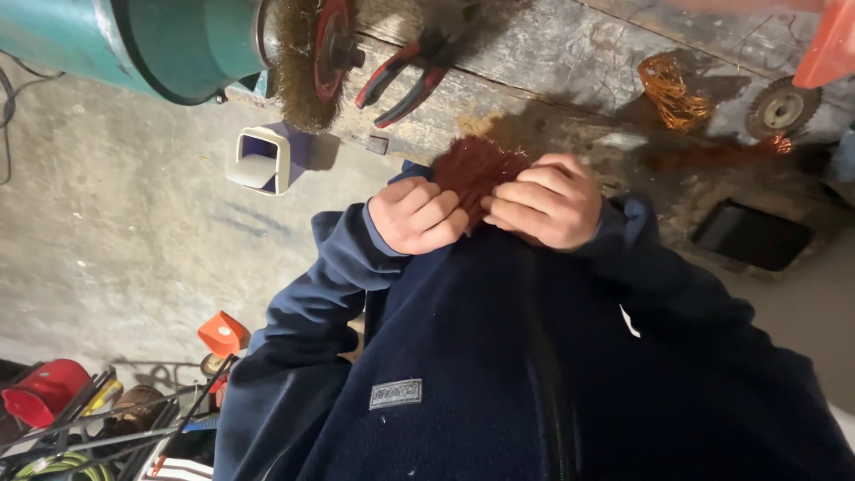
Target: The person winds copper wire around a cylindrical core to form a coil. They then use pliers to cut a binding wire and secure the coil, placing the finished component on a workbench.
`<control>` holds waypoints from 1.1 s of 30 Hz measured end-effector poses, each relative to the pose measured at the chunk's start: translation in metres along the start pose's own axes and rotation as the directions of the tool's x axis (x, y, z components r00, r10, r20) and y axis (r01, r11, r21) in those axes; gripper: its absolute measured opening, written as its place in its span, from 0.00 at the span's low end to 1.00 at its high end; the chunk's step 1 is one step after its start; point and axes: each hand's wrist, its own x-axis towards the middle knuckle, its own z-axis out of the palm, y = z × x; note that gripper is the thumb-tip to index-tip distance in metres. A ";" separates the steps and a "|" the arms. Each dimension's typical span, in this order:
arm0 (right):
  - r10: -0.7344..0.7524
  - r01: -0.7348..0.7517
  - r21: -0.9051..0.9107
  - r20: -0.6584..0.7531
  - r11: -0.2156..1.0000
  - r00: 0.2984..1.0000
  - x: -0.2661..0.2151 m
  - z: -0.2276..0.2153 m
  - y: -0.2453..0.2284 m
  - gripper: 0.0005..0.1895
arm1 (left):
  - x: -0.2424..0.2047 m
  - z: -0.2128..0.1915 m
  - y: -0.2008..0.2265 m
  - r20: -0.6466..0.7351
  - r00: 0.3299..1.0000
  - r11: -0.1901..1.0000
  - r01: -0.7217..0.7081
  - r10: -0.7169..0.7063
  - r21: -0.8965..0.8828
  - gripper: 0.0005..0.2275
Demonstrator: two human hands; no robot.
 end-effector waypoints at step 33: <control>-0.122 0.122 -0.002 0.034 0.993 0.992 0.013 -0.037 -0.035 0.16 | 0.001 -0.022 -0.003 -0.045 0.999 0.945 0.007 -0.023 -0.327 0.13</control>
